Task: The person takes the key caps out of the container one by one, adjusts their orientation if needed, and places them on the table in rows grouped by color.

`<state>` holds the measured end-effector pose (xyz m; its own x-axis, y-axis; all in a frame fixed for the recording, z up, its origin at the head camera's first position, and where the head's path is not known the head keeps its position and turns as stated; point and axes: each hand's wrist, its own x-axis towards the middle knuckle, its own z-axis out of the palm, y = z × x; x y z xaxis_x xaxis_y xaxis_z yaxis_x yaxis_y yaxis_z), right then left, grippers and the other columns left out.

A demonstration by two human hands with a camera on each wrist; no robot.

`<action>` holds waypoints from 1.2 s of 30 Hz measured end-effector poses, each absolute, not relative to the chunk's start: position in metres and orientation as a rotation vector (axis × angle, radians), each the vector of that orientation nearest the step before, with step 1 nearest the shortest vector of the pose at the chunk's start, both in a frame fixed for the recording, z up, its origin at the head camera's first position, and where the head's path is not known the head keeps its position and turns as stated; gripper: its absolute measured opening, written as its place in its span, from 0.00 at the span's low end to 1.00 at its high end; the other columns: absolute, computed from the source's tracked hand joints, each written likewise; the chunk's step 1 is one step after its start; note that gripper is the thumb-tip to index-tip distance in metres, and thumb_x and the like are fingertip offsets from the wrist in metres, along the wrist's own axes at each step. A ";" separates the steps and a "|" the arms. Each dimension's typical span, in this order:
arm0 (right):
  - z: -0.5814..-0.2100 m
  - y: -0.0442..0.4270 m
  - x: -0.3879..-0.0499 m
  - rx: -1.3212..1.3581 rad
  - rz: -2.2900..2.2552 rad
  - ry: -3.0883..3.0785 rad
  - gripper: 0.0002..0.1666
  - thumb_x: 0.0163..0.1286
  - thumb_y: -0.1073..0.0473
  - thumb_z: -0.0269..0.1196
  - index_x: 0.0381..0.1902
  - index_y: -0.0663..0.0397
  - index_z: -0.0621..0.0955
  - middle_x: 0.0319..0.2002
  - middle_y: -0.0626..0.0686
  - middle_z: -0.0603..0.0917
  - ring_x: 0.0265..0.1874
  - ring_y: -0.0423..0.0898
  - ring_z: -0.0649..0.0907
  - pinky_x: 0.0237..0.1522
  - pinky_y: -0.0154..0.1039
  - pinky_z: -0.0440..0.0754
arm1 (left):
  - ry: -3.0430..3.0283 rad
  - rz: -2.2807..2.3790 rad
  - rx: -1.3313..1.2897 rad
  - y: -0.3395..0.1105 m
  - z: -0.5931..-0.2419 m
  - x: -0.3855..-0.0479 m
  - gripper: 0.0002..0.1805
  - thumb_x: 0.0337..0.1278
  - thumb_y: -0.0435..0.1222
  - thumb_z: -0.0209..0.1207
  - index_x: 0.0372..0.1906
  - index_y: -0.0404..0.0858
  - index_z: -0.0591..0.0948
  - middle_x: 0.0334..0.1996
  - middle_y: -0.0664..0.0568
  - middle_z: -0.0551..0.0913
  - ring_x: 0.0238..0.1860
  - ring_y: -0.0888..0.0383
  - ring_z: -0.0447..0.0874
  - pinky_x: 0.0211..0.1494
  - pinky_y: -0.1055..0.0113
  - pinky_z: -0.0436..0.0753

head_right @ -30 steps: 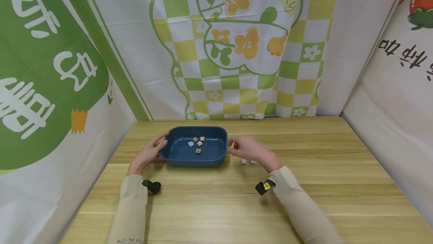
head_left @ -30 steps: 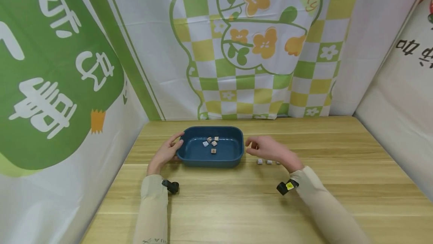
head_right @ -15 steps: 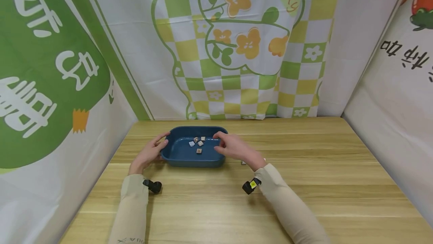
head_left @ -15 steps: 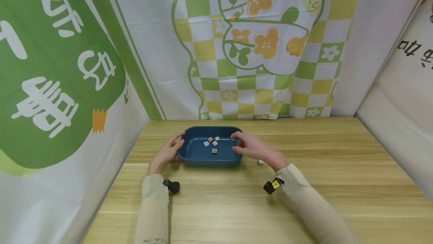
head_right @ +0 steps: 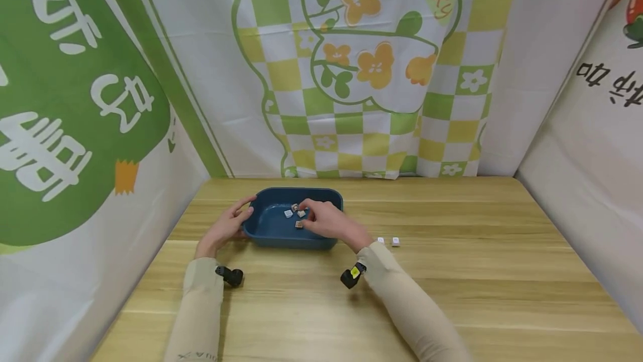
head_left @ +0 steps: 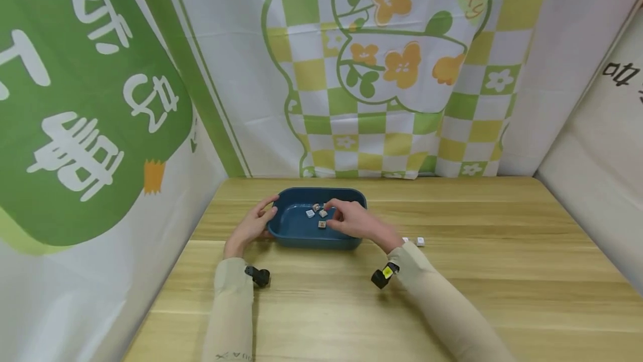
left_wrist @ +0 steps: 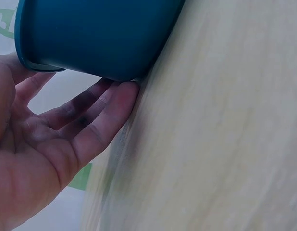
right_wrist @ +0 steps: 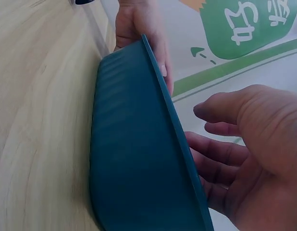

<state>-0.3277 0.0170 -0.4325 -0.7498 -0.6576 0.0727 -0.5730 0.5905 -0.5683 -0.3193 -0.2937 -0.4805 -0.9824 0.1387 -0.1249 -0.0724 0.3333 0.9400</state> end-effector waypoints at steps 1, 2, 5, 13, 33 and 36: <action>-0.433 0.015 -0.328 -1.036 -0.874 2.672 0.21 0.73 0.53 0.60 0.61 0.52 0.76 0.31 0.44 0.82 0.24 0.38 0.78 0.31 0.34 0.76 | 2.404 1.721 0.059 -0.293 -0.480 -0.320 0.28 0.75 0.48 0.47 0.76 0.57 0.59 0.70 0.31 0.63 0.44 0.50 0.85 0.41 0.56 0.87; -0.434 0.014 -0.329 -1.031 -0.880 2.667 0.21 0.73 0.54 0.60 0.61 0.52 0.76 0.31 0.44 0.82 0.24 0.39 0.78 0.30 0.34 0.76 | 2.399 1.725 0.064 -0.293 -0.480 -0.320 0.28 0.75 0.48 0.47 0.76 0.56 0.59 0.70 0.31 0.63 0.44 0.50 0.85 0.41 0.56 0.87; -0.436 0.009 -0.331 -1.014 -0.911 2.647 0.21 0.73 0.54 0.60 0.61 0.52 0.76 0.32 0.45 0.83 0.25 0.39 0.79 0.31 0.35 0.77 | 2.384 1.735 0.056 -0.293 -0.480 -0.320 0.29 0.75 0.48 0.47 0.76 0.55 0.59 0.68 0.30 0.65 0.42 0.50 0.85 0.40 0.57 0.87; -0.443 -0.007 -0.342 -0.963 -0.954 2.601 0.21 0.73 0.55 0.59 0.62 0.53 0.76 0.34 0.47 0.85 0.26 0.40 0.83 0.30 0.34 0.80 | 2.383 1.723 0.069 -0.293 -0.479 -0.320 0.29 0.75 0.49 0.47 0.76 0.57 0.58 0.68 0.31 0.65 0.34 0.57 0.84 0.39 0.58 0.87; -0.465 -0.040 -0.361 -0.873 -0.952 2.650 0.19 0.71 0.57 0.60 0.58 0.55 0.78 0.40 0.52 0.86 0.28 0.40 0.81 0.34 0.35 0.80 | 2.409 1.726 0.041 -0.292 -0.481 -0.322 0.27 0.75 0.47 0.47 0.75 0.57 0.61 0.60 0.31 0.71 0.37 0.53 0.85 0.39 0.56 0.87; -0.464 -0.044 -0.364 -0.864 -0.918 2.675 0.19 0.72 0.57 0.59 0.58 0.53 0.78 0.40 0.52 0.85 0.25 0.40 0.81 0.34 0.36 0.80 | 2.410 1.726 0.049 -0.292 -0.481 -0.321 0.28 0.75 0.48 0.48 0.76 0.56 0.60 0.61 0.31 0.70 0.36 0.54 0.85 0.39 0.57 0.87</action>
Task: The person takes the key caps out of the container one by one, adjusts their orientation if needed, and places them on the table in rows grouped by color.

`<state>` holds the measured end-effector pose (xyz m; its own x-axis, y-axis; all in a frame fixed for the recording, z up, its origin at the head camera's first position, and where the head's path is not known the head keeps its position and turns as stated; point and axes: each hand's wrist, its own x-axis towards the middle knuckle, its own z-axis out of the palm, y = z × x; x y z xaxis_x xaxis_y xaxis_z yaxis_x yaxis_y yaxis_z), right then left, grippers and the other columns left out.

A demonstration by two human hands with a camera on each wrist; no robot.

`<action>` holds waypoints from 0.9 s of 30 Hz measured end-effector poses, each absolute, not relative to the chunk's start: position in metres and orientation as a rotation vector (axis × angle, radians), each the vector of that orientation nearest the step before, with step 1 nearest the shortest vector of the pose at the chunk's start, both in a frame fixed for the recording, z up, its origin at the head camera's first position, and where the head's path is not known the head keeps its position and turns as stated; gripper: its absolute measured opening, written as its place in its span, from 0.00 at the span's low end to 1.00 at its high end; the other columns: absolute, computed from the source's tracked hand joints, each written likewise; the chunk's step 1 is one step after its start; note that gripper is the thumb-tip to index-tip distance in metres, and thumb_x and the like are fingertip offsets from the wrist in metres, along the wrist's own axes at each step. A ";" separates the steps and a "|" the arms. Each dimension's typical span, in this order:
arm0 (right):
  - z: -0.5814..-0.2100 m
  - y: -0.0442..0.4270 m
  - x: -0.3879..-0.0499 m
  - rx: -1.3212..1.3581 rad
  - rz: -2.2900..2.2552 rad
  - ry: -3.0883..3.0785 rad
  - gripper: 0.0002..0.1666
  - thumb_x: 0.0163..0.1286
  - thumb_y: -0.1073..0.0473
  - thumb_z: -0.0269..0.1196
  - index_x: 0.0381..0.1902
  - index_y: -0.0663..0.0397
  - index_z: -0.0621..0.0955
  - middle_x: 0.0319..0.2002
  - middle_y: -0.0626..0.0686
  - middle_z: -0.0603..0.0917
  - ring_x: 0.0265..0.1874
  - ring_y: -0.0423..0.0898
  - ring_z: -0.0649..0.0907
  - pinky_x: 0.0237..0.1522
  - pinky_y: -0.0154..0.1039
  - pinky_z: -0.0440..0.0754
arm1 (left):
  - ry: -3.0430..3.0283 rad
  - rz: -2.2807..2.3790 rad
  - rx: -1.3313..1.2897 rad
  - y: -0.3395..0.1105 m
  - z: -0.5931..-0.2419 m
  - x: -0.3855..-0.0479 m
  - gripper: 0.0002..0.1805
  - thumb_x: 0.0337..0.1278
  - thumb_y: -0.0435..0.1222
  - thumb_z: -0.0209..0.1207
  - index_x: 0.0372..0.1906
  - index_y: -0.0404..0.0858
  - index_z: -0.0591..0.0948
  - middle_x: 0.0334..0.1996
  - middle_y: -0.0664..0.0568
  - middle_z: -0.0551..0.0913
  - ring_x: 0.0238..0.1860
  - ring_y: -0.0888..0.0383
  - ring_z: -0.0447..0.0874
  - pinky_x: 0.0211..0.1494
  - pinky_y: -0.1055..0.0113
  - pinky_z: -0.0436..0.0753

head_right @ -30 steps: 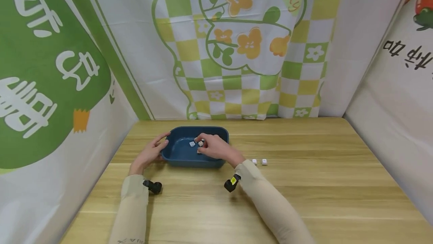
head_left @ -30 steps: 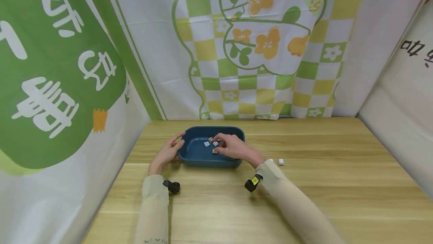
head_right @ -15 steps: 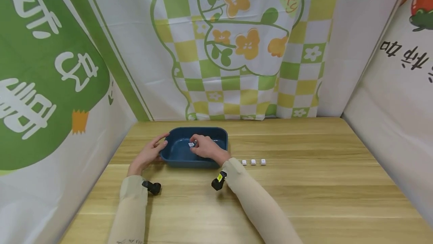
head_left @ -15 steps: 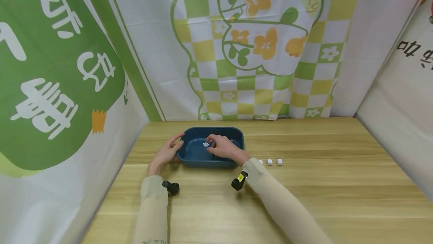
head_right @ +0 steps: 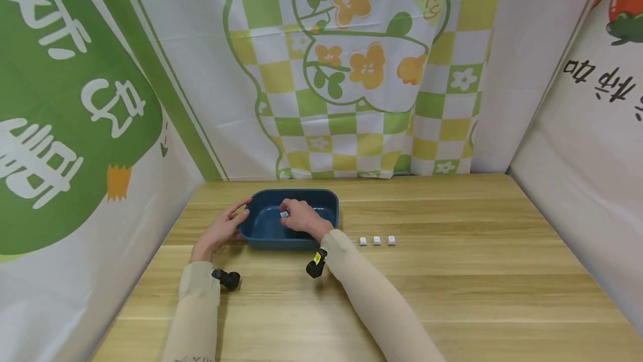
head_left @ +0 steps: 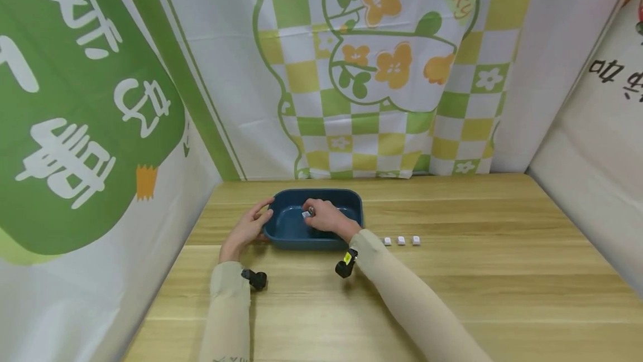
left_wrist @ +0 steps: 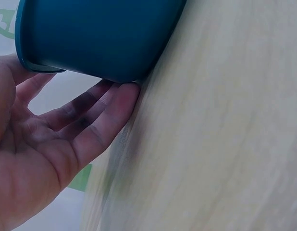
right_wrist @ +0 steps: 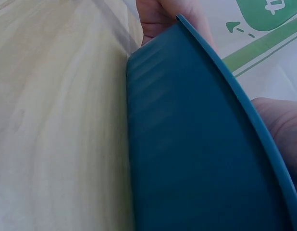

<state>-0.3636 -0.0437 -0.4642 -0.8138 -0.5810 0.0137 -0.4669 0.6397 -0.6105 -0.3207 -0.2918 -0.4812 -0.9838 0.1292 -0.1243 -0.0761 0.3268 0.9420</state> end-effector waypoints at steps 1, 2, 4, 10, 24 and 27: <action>-0.463 -0.046 -0.365 -0.851 -0.912 2.681 0.18 0.72 0.57 0.59 0.58 0.52 0.78 0.40 0.53 0.85 0.24 0.41 0.81 0.34 0.36 0.80 | 2.410 1.726 0.055 -0.292 -0.481 -0.321 0.29 0.75 0.48 0.48 0.76 0.55 0.60 0.62 0.31 0.69 0.36 0.55 0.85 0.39 0.57 0.87; -0.463 -0.047 -0.366 -0.839 -0.909 2.684 0.18 0.72 0.57 0.59 0.58 0.52 0.78 0.41 0.53 0.85 0.24 0.42 0.82 0.34 0.36 0.80 | 2.410 1.724 0.064 -0.292 -0.481 -0.321 0.29 0.75 0.48 0.48 0.76 0.55 0.59 0.62 0.30 0.69 0.36 0.55 0.85 0.39 0.57 0.87; -0.462 -0.051 -0.368 -0.826 -0.875 2.701 0.17 0.72 0.57 0.58 0.57 0.51 0.79 0.43 0.54 0.85 0.25 0.42 0.82 0.33 0.36 0.80 | 2.407 1.726 0.067 -0.292 -0.479 -0.320 0.29 0.75 0.48 0.48 0.76 0.55 0.59 0.63 0.30 0.69 0.37 0.56 0.85 0.39 0.57 0.87; -0.463 -0.061 -0.371 -0.755 -0.778 2.724 0.18 0.73 0.55 0.58 0.58 0.48 0.79 0.42 0.50 0.85 0.28 0.41 0.80 0.31 0.35 0.77 | 2.412 1.722 0.030 -0.292 -0.478 -0.319 0.28 0.75 0.48 0.48 0.75 0.56 0.60 0.63 0.31 0.69 0.38 0.55 0.84 0.38 0.58 0.87; -0.466 -0.066 -0.373 -0.671 -0.660 2.747 0.20 0.73 0.56 0.57 0.62 0.48 0.78 0.52 0.52 0.84 0.32 0.44 0.80 0.35 0.38 0.76 | 2.386 1.750 0.041 -0.291 -0.479 -0.319 0.28 0.75 0.48 0.48 0.76 0.55 0.60 0.62 0.31 0.70 0.37 0.56 0.84 0.38 0.58 0.87; -0.466 -0.067 -0.373 -0.678 -0.625 2.752 0.20 0.74 0.56 0.56 0.62 0.47 0.78 0.55 0.52 0.83 0.35 0.45 0.80 0.35 0.37 0.76 | 2.383 1.754 0.053 -0.292 -0.479 -0.319 0.29 0.75 0.48 0.48 0.76 0.54 0.59 0.62 0.30 0.70 0.38 0.56 0.84 0.38 0.59 0.87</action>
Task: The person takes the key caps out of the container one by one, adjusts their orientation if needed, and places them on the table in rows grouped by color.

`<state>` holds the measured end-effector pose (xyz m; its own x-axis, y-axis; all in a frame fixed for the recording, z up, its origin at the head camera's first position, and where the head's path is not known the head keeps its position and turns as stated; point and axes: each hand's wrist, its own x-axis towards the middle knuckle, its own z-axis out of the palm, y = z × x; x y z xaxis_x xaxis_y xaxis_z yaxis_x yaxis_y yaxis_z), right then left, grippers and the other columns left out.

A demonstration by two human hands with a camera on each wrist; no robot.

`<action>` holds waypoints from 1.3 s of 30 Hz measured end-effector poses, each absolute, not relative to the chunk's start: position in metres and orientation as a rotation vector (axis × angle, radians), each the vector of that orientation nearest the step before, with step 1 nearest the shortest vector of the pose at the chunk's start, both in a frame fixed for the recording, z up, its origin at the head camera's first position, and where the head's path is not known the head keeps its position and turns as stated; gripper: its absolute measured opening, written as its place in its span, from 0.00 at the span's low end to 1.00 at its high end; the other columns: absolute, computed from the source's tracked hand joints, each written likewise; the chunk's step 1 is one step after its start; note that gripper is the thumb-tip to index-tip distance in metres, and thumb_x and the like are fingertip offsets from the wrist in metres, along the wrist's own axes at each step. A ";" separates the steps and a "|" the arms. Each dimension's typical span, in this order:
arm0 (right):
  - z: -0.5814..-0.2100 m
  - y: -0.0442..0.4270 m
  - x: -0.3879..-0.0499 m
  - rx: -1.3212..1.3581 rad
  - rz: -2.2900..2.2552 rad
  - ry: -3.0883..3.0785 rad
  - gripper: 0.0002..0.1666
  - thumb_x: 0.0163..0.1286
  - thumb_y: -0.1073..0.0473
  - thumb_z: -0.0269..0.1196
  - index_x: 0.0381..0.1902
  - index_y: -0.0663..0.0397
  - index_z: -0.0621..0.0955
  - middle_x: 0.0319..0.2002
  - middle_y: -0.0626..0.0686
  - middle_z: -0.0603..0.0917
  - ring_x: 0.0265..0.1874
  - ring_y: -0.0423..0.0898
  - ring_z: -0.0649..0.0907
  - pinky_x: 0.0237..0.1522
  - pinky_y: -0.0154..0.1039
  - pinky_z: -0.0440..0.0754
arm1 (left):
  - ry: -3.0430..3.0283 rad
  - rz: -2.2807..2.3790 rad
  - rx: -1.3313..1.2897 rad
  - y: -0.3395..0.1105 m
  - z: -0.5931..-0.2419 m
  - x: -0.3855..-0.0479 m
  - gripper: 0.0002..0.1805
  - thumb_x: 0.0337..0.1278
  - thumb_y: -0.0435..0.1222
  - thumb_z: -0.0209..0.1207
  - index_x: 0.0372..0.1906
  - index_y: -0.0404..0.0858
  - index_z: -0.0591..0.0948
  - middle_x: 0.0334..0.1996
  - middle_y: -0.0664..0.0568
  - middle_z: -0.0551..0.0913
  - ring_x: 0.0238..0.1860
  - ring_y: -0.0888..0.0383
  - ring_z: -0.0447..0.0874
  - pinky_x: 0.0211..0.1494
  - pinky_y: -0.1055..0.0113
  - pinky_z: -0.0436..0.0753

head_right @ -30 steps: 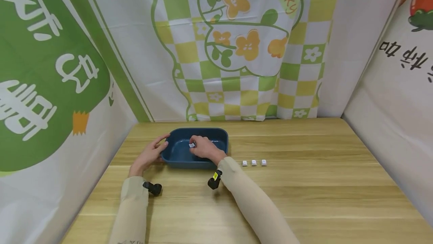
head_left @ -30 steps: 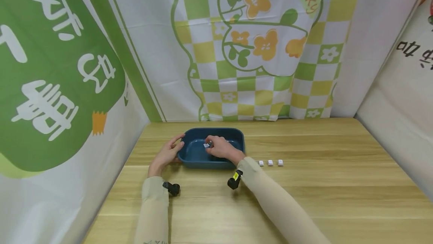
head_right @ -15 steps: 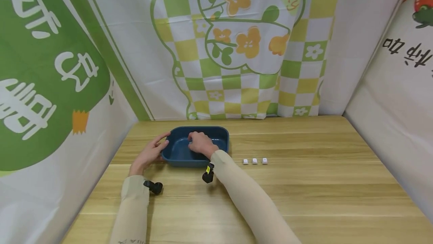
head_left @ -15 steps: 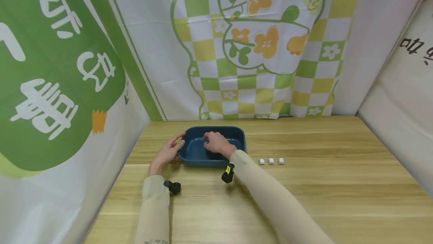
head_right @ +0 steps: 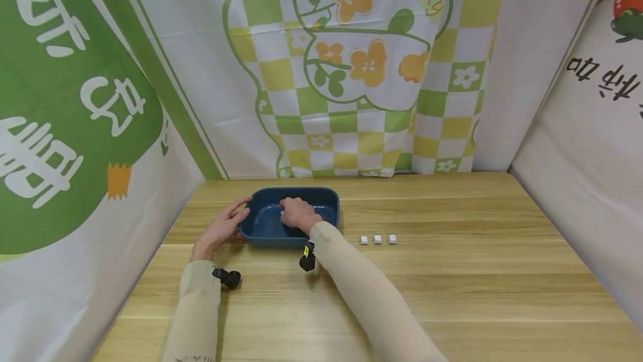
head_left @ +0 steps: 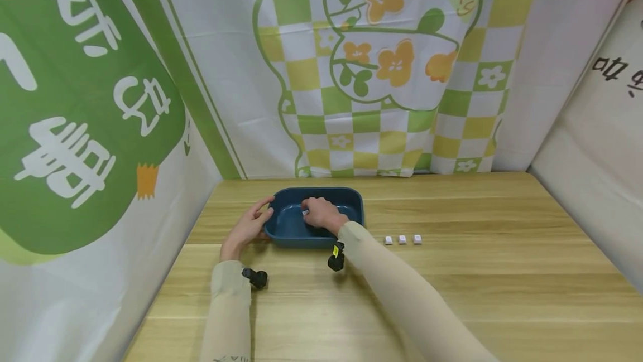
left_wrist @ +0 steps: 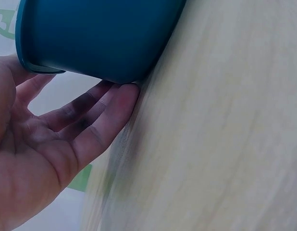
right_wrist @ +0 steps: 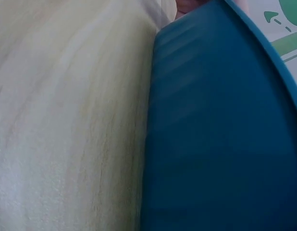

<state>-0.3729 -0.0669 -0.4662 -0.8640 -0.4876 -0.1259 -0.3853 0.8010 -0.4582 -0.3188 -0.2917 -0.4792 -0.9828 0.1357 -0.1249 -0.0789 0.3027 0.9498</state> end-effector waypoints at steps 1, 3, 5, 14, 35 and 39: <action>-0.466 -0.067 -0.373 -0.677 -0.618 2.753 0.20 0.74 0.57 0.56 0.62 0.47 0.78 0.55 0.52 0.83 0.35 0.45 0.80 0.35 0.37 0.76 | 2.382 1.755 0.055 -0.292 -0.479 -0.319 0.29 0.75 0.48 0.47 0.76 0.54 0.59 0.61 0.30 0.70 0.38 0.56 0.85 0.38 0.59 0.87; -0.466 -0.067 -0.373 -0.676 -0.606 2.758 0.20 0.74 0.57 0.57 0.61 0.47 0.78 0.54 0.51 0.83 0.35 0.45 0.80 0.35 0.37 0.76 | 2.379 1.763 0.045 -0.292 -0.479 -0.319 0.28 0.75 0.48 0.48 0.76 0.55 0.60 0.61 0.31 0.70 0.38 0.55 0.85 0.38 0.59 0.87; -0.466 -0.067 -0.373 -0.674 -0.596 2.762 0.19 0.74 0.57 0.57 0.61 0.47 0.78 0.54 0.51 0.83 0.36 0.45 0.80 0.36 0.38 0.77 | 2.382 1.756 0.050 -0.292 -0.480 -0.319 0.28 0.75 0.48 0.48 0.76 0.56 0.60 0.61 0.31 0.70 0.38 0.55 0.85 0.38 0.59 0.87; -0.465 -0.064 -0.374 -0.686 -0.609 2.799 0.16 0.73 0.56 0.57 0.56 0.50 0.78 0.46 0.52 0.84 0.34 0.44 0.81 0.38 0.40 0.81 | 2.375 1.767 0.055 -0.290 -0.480 -0.321 0.29 0.74 0.49 0.48 0.76 0.54 0.60 0.57 0.32 0.72 0.35 0.56 0.85 0.37 0.58 0.87; -0.455 -0.047 -0.371 -0.715 -0.788 2.814 0.10 0.73 0.50 0.59 0.44 0.50 0.77 0.34 0.49 0.83 0.22 0.40 0.80 0.27 0.36 0.75 | 2.318 1.770 0.046 -0.284 -0.453 -0.307 0.29 0.77 0.40 0.46 0.77 0.47 0.58 0.56 0.30 0.71 0.33 0.57 0.85 0.44 0.47 0.86; -0.453 -0.042 -0.370 -0.726 -0.837 2.826 0.11 0.73 0.51 0.59 0.43 0.51 0.77 0.33 0.50 0.83 0.22 0.40 0.80 0.28 0.35 0.76 | 2.314 1.777 0.044 -0.286 -0.461 -0.312 0.29 0.77 0.40 0.46 0.77 0.47 0.57 0.58 0.29 0.70 0.33 0.57 0.85 0.45 0.45 0.86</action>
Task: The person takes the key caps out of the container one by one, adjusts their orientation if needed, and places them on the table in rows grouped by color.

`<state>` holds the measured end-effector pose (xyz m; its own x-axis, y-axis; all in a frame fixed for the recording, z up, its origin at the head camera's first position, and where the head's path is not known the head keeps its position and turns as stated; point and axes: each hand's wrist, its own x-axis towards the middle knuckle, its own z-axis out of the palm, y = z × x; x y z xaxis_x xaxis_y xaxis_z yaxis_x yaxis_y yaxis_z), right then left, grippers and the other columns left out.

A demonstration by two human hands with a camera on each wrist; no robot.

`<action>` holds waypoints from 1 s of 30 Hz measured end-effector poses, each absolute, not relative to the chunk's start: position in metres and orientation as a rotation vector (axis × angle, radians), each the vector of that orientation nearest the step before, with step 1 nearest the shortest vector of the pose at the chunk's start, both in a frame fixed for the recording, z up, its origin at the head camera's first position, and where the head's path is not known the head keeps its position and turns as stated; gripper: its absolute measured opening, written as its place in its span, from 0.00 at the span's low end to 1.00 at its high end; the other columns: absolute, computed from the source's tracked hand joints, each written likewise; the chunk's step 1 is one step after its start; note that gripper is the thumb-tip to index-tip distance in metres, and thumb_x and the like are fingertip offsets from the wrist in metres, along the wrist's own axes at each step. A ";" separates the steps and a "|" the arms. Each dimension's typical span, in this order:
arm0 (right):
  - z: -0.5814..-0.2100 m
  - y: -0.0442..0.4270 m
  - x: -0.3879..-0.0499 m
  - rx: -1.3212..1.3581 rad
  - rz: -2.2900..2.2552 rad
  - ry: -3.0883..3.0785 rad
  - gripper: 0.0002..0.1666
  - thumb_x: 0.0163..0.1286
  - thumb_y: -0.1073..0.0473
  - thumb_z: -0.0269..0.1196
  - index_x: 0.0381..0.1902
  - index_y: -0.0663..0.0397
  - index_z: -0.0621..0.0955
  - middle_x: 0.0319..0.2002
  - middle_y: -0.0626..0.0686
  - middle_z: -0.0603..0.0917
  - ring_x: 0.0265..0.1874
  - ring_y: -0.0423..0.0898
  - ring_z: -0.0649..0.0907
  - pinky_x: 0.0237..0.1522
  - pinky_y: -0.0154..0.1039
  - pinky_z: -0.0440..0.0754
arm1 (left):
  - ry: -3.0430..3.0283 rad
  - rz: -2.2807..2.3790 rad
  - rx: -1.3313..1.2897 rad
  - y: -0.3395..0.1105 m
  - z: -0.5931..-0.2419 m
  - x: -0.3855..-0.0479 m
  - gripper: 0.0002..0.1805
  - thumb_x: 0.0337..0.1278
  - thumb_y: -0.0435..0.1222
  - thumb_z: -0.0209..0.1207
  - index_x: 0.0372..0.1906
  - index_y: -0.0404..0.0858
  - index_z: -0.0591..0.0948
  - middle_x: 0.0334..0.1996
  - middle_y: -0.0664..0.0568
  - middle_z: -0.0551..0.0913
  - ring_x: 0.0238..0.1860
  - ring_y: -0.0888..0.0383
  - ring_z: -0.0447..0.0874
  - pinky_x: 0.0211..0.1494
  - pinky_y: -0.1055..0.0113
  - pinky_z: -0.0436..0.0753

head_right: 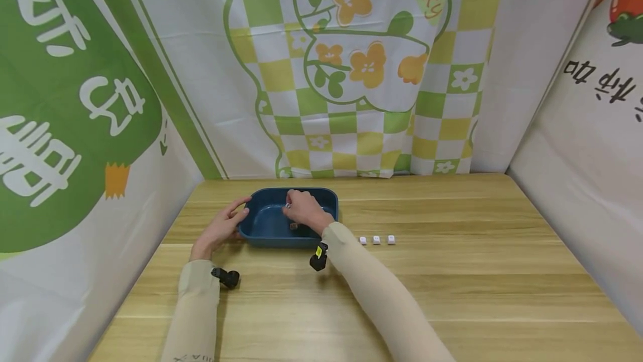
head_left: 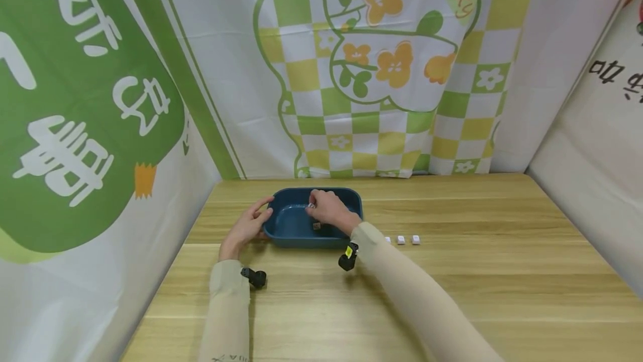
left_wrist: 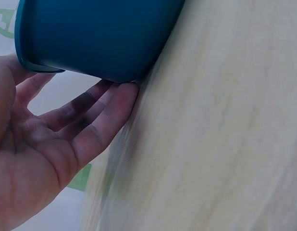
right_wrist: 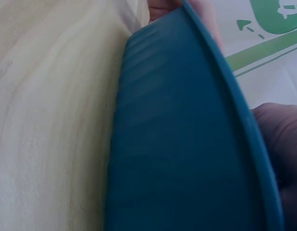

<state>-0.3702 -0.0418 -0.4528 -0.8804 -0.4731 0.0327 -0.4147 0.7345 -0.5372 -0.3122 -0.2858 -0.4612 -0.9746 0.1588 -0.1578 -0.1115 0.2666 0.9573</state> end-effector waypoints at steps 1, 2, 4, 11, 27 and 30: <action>-0.452 -0.040 -0.370 -0.726 -0.865 2.814 0.11 0.73 0.51 0.59 0.43 0.52 0.77 0.33 0.50 0.83 0.22 0.40 0.80 0.28 0.35 0.77 | 2.318 1.775 0.045 -0.287 -0.464 -0.314 0.29 0.77 0.41 0.46 0.77 0.48 0.57 0.59 0.29 0.70 0.33 0.57 0.85 0.44 0.46 0.86; -0.452 -0.039 -0.369 -0.728 -0.893 2.806 0.11 0.73 0.51 0.59 0.43 0.52 0.77 0.32 0.50 0.84 0.22 0.39 0.81 0.28 0.34 0.78 | 2.321 1.775 0.043 -0.288 -0.468 -0.316 0.29 0.77 0.41 0.46 0.77 0.49 0.57 0.59 0.29 0.70 0.33 0.56 0.85 0.44 0.46 0.86; -0.451 -0.036 -0.368 -0.731 -0.953 2.779 0.10 0.73 0.52 0.59 0.43 0.52 0.77 0.32 0.50 0.84 0.21 0.39 0.82 0.28 0.34 0.80 | 2.328 1.773 0.039 -0.290 -0.473 -0.319 0.29 0.77 0.42 0.46 0.77 0.50 0.57 0.60 0.29 0.69 0.34 0.56 0.85 0.43 0.48 0.86; -0.444 -0.027 -0.363 -0.747 -1.066 2.759 0.10 0.71 0.51 0.59 0.42 0.50 0.77 0.30 0.47 0.83 0.23 0.40 0.82 0.28 0.35 0.80 | 2.349 1.777 0.037 -0.291 -0.479 -0.319 0.29 0.76 0.45 0.47 0.77 0.53 0.58 0.60 0.28 0.68 0.39 0.51 0.86 0.41 0.54 0.87; -0.434 -0.002 -0.353 -0.773 -1.143 2.783 0.12 0.70 0.52 0.62 0.44 0.53 0.79 0.35 0.50 0.85 0.26 0.39 0.81 0.29 0.34 0.80 | 2.346 1.789 0.070 -0.293 -0.482 -0.323 0.29 0.76 0.46 0.47 0.77 0.52 0.58 0.62 0.27 0.67 0.42 0.47 0.86 0.39 0.56 0.87; -0.434 0.001 -0.351 -0.784 -1.182 2.763 0.12 0.70 0.53 0.62 0.45 0.54 0.79 0.35 0.51 0.86 0.25 0.38 0.82 0.28 0.33 0.81 | 2.345 1.795 0.052 -0.292 -0.482 -0.324 0.28 0.75 0.46 0.48 0.76 0.54 0.60 0.61 0.28 0.68 0.41 0.47 0.86 0.38 0.56 0.87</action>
